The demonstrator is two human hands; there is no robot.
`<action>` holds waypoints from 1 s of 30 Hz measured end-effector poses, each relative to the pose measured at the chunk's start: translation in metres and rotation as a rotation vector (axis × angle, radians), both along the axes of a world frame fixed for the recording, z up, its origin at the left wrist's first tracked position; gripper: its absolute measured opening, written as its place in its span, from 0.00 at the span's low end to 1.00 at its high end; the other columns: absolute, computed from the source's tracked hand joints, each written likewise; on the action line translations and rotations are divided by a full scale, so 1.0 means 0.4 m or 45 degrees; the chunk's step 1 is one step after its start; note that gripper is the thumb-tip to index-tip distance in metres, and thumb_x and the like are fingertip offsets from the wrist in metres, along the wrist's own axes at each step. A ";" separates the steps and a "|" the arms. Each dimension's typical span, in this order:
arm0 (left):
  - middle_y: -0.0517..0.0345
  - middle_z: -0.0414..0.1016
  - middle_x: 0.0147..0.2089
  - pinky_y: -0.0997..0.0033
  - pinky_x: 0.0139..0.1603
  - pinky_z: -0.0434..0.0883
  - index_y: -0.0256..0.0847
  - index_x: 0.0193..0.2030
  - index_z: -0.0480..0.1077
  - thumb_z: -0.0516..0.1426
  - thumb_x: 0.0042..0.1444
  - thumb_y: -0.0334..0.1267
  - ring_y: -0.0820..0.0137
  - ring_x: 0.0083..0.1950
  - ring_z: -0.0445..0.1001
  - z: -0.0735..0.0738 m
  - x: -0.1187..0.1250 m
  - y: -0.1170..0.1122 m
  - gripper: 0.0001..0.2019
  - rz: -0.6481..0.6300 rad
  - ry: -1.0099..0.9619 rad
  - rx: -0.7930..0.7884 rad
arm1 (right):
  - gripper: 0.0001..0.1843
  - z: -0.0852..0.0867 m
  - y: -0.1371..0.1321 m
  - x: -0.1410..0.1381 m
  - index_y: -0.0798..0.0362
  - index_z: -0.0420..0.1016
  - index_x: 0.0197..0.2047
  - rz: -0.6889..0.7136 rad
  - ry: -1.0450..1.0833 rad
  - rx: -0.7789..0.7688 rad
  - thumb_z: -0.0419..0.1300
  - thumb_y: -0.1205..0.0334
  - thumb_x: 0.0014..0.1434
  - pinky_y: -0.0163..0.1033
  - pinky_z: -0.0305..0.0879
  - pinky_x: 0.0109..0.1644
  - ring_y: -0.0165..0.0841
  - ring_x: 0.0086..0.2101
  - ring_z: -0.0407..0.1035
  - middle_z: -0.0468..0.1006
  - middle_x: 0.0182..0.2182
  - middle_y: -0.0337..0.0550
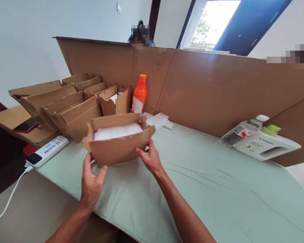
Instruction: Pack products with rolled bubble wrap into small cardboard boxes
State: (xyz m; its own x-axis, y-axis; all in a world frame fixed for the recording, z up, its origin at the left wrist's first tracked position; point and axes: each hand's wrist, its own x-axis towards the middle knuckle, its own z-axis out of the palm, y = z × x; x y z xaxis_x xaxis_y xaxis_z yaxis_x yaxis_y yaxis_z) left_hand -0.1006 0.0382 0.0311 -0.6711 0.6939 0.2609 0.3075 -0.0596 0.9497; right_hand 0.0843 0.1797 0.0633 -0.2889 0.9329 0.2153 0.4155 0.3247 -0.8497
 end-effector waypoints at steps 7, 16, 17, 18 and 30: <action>0.42 0.51 0.76 0.46 0.72 0.61 0.46 0.75 0.47 0.57 0.59 0.38 0.52 0.75 0.55 -0.021 -0.140 -0.015 0.39 0.147 0.044 0.031 | 0.43 -0.107 0.037 -0.347 0.61 0.44 0.75 0.211 -0.250 0.191 0.56 0.61 0.62 0.54 0.58 0.68 0.46 0.67 0.56 0.58 0.70 0.65; 0.34 0.56 0.73 0.46 0.69 0.66 0.37 0.74 0.49 0.57 0.55 0.35 0.51 0.72 0.62 -0.101 -0.167 0.085 0.40 0.042 0.135 -0.071 | 0.36 -0.110 -0.004 -0.395 0.59 0.58 0.73 0.485 -0.727 0.285 0.56 0.50 0.68 0.53 0.46 0.73 0.46 0.71 0.50 0.61 0.71 0.57; 0.34 0.59 0.72 0.45 0.70 0.64 0.36 0.73 0.50 0.57 0.55 0.34 0.50 0.71 0.63 -0.113 -0.158 0.082 0.39 0.047 0.139 -0.082 | 0.35 -0.107 -0.008 -0.396 0.59 0.59 0.72 0.484 -0.759 0.302 0.55 0.50 0.69 0.54 0.46 0.73 0.46 0.71 0.50 0.60 0.71 0.56; 0.34 0.61 0.70 0.44 0.70 0.63 0.36 0.73 0.51 0.57 0.55 0.34 0.50 0.71 0.64 -0.122 -0.151 0.075 0.38 0.047 0.142 -0.089 | 0.33 -0.105 -0.014 -0.397 0.58 0.59 0.72 0.482 -0.786 0.321 0.54 0.50 0.69 0.54 0.46 0.73 0.46 0.71 0.50 0.60 0.71 0.55; 0.40 0.72 0.61 0.52 0.64 0.71 0.35 0.62 0.66 0.55 0.56 0.37 0.54 0.63 0.72 -0.101 -0.135 -0.045 0.26 -0.047 0.327 -0.205 | 0.33 -0.134 -0.322 -0.220 0.54 0.59 0.72 0.659 -0.875 0.520 0.52 0.47 0.71 0.59 0.46 0.73 0.50 0.70 0.51 0.59 0.72 0.55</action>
